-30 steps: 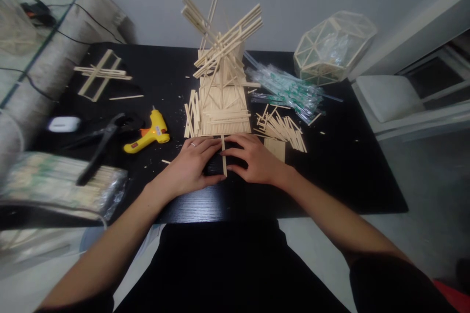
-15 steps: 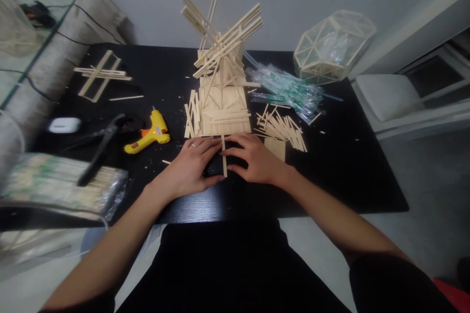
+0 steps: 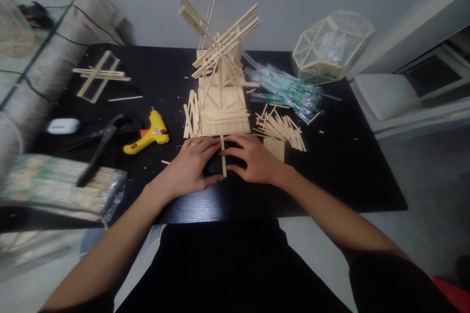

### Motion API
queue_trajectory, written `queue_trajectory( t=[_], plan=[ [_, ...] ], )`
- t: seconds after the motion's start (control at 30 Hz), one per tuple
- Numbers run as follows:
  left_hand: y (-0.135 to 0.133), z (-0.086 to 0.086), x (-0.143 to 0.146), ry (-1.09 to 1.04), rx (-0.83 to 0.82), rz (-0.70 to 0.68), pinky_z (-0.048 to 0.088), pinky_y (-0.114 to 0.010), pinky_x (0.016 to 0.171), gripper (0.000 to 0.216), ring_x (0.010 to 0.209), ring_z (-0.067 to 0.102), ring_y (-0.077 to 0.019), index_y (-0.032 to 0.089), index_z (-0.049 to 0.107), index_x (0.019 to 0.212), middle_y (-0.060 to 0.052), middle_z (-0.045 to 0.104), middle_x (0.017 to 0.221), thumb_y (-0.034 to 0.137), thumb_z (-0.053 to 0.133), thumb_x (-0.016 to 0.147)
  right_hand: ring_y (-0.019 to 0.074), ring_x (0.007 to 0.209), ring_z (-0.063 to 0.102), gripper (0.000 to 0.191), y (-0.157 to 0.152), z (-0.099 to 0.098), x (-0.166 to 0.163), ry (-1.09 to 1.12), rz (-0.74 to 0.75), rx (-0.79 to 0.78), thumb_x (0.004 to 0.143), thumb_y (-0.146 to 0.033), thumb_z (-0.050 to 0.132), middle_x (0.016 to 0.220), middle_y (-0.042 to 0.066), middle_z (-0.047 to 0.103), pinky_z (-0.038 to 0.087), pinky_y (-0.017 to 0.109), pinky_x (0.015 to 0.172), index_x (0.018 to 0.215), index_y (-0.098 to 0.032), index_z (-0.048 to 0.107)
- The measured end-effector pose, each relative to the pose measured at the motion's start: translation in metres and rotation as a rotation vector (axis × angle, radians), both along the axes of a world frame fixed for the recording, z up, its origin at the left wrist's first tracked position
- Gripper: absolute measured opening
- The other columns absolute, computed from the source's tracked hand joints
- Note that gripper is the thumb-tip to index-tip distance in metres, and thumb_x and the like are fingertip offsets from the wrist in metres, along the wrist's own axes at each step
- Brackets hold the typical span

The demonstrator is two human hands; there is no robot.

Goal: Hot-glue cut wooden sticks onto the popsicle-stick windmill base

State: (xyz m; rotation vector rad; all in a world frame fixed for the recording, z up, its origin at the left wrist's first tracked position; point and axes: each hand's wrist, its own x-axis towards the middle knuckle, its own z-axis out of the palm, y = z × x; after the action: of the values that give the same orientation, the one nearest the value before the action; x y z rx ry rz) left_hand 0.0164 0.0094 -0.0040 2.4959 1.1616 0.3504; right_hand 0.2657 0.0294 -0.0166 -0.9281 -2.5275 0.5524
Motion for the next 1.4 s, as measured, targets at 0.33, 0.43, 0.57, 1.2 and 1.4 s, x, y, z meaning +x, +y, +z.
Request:
queue_trajectory(
  t=[0.33, 0.43, 0.57, 1.2, 1.4],
  plan=[
    [0.0003, -0.0016, -0.0001, -0.023, 0.001, 0.01, 0.038, -0.06, 0.118, 0.072, 0.143, 0.053, -0.0404, 0.015, 0.058, 0.148, -0.02, 0.06, 0.151, 0.047, 0.078, 0.086, 0.0316, 0.14, 0.055, 0.034, -0.0003, 0.0001, 0.0004, -0.001, -0.009, -0.023, 0.09, -0.025, 0.078, 0.145, 0.012, 0.063, 0.043, 0.056, 0.118, 0.124, -0.024, 0.076],
    [0.0004, -0.002, -0.0001, -0.038, -0.005, 0.014, 0.038, -0.061, 0.117, 0.072, 0.142, 0.053, -0.041, 0.016, 0.058, 0.148, -0.02, 0.061, 0.151, 0.047, 0.077, 0.086, 0.0318, 0.139, 0.056, 0.035, -0.0001, 0.0003, 0.0001, -0.002, -0.007, -0.019, 0.089, -0.024, 0.078, 0.145, 0.013, 0.064, 0.043, 0.055, 0.118, 0.124, -0.022, 0.076],
    [0.0005, -0.0013, 0.0, -0.035, -0.012, 0.016, 0.038, -0.061, 0.118, 0.073, 0.142, 0.053, -0.0407, 0.016, 0.058, 0.148, -0.02, 0.06, 0.151, 0.047, 0.078, 0.085, 0.0321, 0.139, 0.055, 0.034, 0.0001, 0.001, -0.0009, 0.001, -0.006, -0.023, 0.089, -0.024, 0.078, 0.145, 0.013, 0.064, 0.043, 0.056, 0.118, 0.124, -0.023, 0.076],
    [-0.0002, -0.005, -0.0018, -0.025, -0.002, 0.011, 0.037, -0.06, 0.119, 0.074, 0.144, 0.051, -0.0401, 0.015, 0.056, 0.149, -0.02, 0.059, 0.152, 0.049, 0.078, 0.087, 0.0326, 0.142, 0.054, 0.035, -0.001, -0.0017, -0.0004, 0.01, -0.012, -0.027, 0.089, -0.023, 0.077, 0.145, 0.014, 0.064, 0.042, 0.058, 0.119, 0.124, -0.023, 0.076],
    [-0.0003, -0.004, -0.0011, -0.027, 0.002, 0.003, 0.037, -0.061, 0.119, 0.073, 0.145, 0.051, -0.0406, 0.016, 0.056, 0.149, -0.021, 0.06, 0.152, 0.049, 0.077, 0.088, 0.0315, 0.141, 0.054, 0.035, -0.0016, 0.0004, -0.0004, 0.003, -0.008, -0.034, 0.09, -0.023, 0.077, 0.146, 0.013, 0.063, 0.042, 0.057, 0.12, 0.125, -0.023, 0.076]
  ],
)
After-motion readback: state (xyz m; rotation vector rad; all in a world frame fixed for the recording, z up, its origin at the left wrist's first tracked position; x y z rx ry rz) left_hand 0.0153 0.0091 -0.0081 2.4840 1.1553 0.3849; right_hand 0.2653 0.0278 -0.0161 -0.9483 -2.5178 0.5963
